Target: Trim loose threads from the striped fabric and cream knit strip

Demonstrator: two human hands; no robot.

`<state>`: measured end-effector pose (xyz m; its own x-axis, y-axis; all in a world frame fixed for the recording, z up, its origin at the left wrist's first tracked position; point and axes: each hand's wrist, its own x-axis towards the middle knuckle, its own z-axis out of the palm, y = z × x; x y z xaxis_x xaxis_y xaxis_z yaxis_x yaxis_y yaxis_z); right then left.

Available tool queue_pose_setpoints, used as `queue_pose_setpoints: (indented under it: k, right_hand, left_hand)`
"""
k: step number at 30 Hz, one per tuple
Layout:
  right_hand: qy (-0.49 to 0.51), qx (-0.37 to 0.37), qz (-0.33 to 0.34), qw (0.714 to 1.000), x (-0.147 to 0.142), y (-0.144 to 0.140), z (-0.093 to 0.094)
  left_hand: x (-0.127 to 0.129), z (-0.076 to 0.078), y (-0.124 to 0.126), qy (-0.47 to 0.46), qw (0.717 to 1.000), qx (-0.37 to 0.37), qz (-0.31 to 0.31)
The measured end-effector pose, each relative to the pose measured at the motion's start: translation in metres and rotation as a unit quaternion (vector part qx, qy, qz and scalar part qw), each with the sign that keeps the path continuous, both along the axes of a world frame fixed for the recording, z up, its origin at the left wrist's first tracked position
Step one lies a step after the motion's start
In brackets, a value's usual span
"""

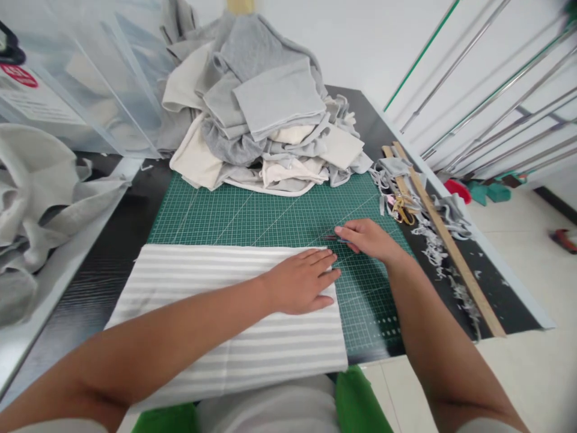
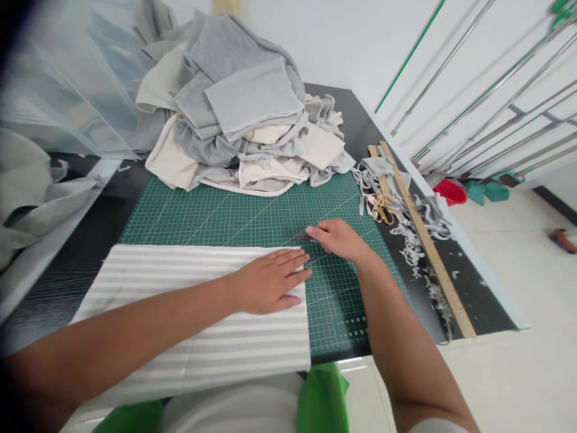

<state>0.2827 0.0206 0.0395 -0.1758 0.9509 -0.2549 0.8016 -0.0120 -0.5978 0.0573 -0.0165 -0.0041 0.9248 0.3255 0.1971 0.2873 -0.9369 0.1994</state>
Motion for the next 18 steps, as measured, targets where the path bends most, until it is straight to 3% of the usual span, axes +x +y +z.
queue_pose_setpoints:
  k: [10, 18]
  right_hand:
    - [-0.073, 0.008, 0.063, 0.995, 0.015, -0.003, -0.003]
    - [-0.065, 0.014, 0.062, 0.996, 0.017, -0.001, -0.007]
  left_hand:
    - [-0.002, 0.005, 0.004, -0.002, 0.999, -0.03, -0.017]
    - [-0.002, 0.005, 0.004, 0.001, 0.999, -0.042, -0.016]
